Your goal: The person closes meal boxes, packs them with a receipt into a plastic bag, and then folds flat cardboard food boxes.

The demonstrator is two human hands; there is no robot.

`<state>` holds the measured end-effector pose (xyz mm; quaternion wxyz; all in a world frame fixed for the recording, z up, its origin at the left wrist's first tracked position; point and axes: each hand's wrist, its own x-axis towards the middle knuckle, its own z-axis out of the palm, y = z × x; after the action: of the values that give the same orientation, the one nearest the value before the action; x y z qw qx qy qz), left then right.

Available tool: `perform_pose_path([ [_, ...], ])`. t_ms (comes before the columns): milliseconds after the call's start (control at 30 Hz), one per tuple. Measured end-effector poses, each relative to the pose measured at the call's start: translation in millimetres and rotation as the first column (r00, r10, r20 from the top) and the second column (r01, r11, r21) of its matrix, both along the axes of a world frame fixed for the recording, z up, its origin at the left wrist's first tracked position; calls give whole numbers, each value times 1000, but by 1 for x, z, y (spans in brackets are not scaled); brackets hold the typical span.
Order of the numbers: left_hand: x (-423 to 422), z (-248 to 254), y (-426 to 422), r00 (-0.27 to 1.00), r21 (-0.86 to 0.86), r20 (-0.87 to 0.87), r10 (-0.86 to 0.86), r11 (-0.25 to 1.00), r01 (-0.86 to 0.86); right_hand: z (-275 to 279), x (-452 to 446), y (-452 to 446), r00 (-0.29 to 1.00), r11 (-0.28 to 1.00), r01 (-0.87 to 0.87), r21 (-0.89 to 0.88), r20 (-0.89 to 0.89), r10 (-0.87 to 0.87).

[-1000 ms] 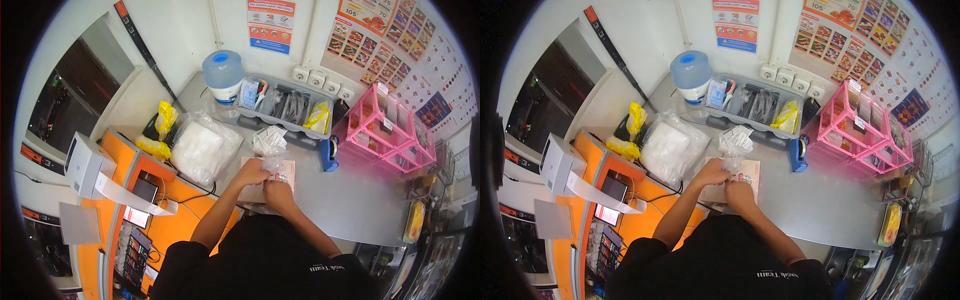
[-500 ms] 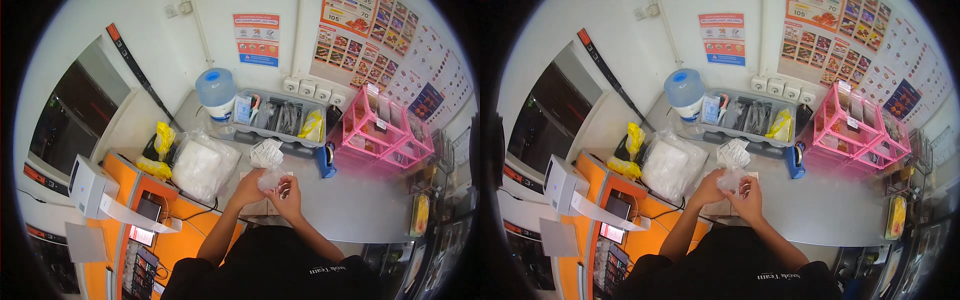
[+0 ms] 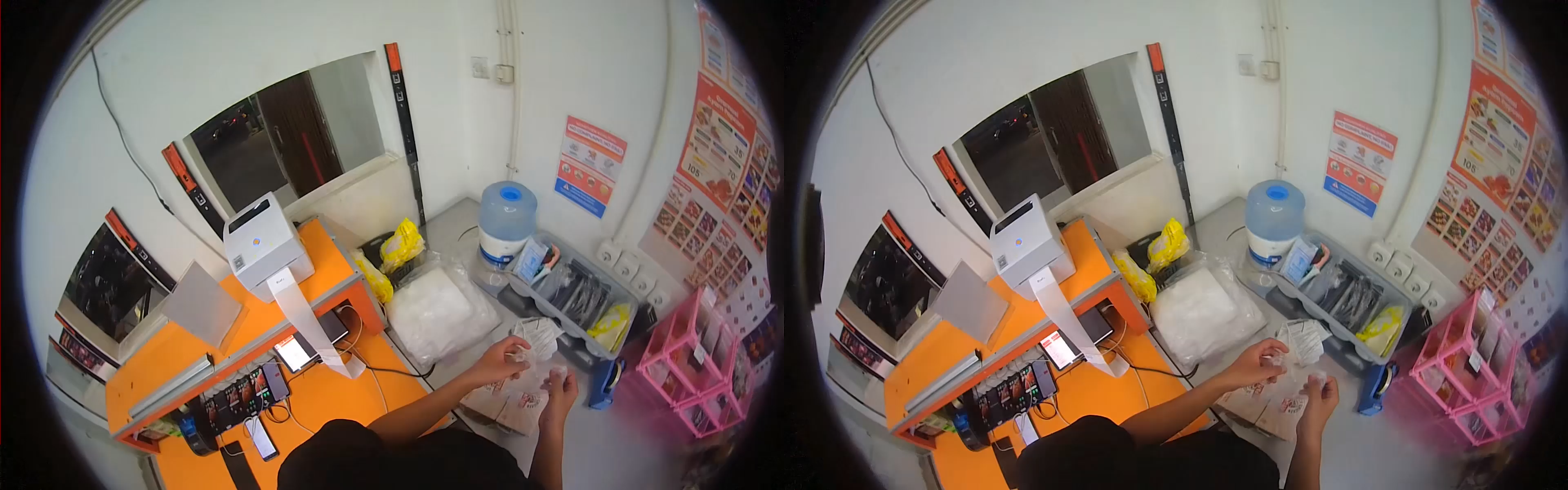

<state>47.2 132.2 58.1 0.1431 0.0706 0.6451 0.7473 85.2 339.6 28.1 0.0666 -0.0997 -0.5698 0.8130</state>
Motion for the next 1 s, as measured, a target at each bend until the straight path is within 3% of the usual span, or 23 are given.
perform_pose_path([
  [33,1,-3,2,997,-53,5,81,995,-81,-6,-4,8,998,995,-50,-89,25,52],
  [67,0,-4,3,999,-82,-36,32,996,-35,-12,-8,13,993,980,-96,-176,46,106],
  [167,2,-8,5,982,-189,-138,-126,977,99,-19,-19,14,991,984,-135,-117,-28,133],
  [200,-2,-33,17,965,-102,-241,-100,992,77,-1,-19,7,989,982,-150,-117,-36,147],
  [267,4,-12,22,936,-195,-342,-84,981,17,49,-17,-14,984,977,-178,-119,-52,173],
  [367,2,8,26,918,-299,-397,23,942,-152,41,-18,-4,928,905,-372,-207,-56,369],
  [433,-1,12,25,881,-315,-455,129,903,-294,48,-7,-1,902,895,-431,-114,-50,428],
  [500,-9,-1,25,751,-326,-660,-3,902,-283,54,-1,7,836,836,-548,36,12,548],
  [567,-13,-18,26,763,-378,-629,-149,916,-133,54,1,17,710,677,-703,217,160,686],
  [633,-11,-25,30,873,-394,-362,-328,902,176,57,5,17,759,716,-646,263,124,639],
  [733,-4,-20,25,889,-281,-293,-353,920,273,79,3,24,751,698,-658,283,181,635],
  [800,-2,-15,17,879,-344,-231,-417,880,327,92,1,28,763,697,-646,312,222,607],
  [833,-1,-10,12,873,-374,-201,-445,858,351,78,-4,34,733,616,-670,415,234,639],
  [900,16,4,12,880,-136,-133,-456,888,439,41,-19,53,657,410,-689,598,278,701],
  [933,27,16,12,880,-11,-101,-465,885,466,53,-14,52,646,488,-726,485,235,727],
  [1000,44,47,7,858,-74,-116,-500,866,495,84,-1,52,630,594,-773,221,155,761],
])
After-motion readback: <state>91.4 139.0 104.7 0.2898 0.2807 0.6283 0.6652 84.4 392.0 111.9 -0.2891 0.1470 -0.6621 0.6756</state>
